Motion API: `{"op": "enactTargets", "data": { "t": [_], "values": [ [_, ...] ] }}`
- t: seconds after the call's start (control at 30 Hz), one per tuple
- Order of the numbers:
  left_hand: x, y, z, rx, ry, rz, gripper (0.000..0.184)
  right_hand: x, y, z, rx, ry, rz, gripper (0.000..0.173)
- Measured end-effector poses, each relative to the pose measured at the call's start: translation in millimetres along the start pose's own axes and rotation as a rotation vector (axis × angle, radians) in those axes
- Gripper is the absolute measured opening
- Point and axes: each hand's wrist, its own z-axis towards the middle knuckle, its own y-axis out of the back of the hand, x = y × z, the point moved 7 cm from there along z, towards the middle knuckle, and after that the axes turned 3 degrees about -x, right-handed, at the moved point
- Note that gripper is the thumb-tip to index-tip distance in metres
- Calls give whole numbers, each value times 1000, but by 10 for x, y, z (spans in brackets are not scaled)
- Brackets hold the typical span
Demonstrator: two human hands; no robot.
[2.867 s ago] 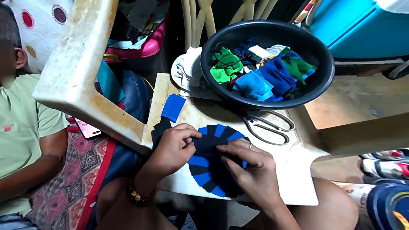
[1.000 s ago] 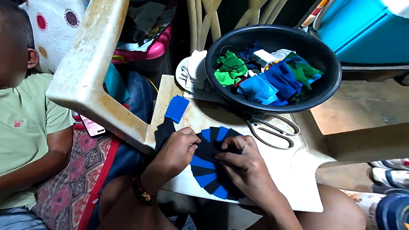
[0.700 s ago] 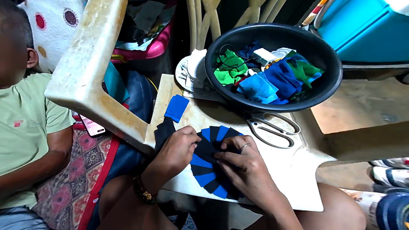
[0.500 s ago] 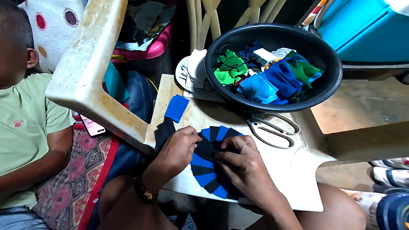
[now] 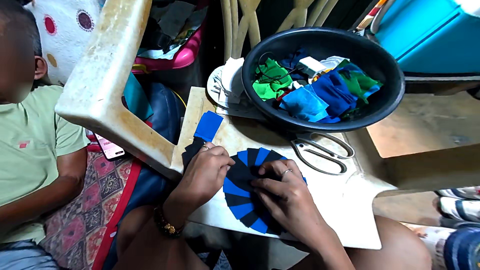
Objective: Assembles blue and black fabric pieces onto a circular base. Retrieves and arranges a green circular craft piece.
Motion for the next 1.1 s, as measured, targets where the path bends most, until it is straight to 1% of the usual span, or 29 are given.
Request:
{"op": "enactTargets", "data": {
  "t": [0.07,0.2,0.3,0.43,0.5,0.53,0.6,0.73,0.8,0.83,0.87,0.93,0.97,1.03,1.1],
  "values": [
    [-30,-48,1,58,-24,10,19,2,-2,0,-2,1,0,20],
    [-62,-93,12,148,-2,28,20,10,-17,-1,-3,25,25,26],
    [-57,-97,14,159,13,30,20,10,-35,-6,28,25,50,21],
    [-52,-108,14,171,25,34,20,-5,-21,-24,80,20,80,25],
    [-51,-109,12,176,29,34,20,-22,28,-33,116,4,127,30],
    [-49,-107,11,171,26,34,20,-41,73,-33,103,-15,142,30],
    [-55,-96,6,126,-8,30,19,-107,201,-29,20,-59,150,27],
    [-156,-79,-28,-99,-233,-40,16,-275,479,-43,-221,-142,114,17],
    [-248,-142,-41,-105,-304,-97,15,-339,544,-62,-269,-172,120,15],
    [-289,-202,-49,-67,-317,-96,18,-360,557,-69,-278,-180,131,15],
    [-324,-277,-59,-5,-311,-58,27,-375,565,-74,-284,-183,137,15],
    [-368,-447,-90,120,-296,98,51,-384,576,-76,-291,-185,137,15],
    [-381,-515,-112,137,-303,174,60,-383,581,-75,-292,-184,137,15],
    [-398,-605,-152,124,-339,261,69,-380,588,-77,-292,-180,139,15],
    [-407,-655,-169,131,-352,276,70,-374,594,-72,-294,-176,140,15]
  ]
}}
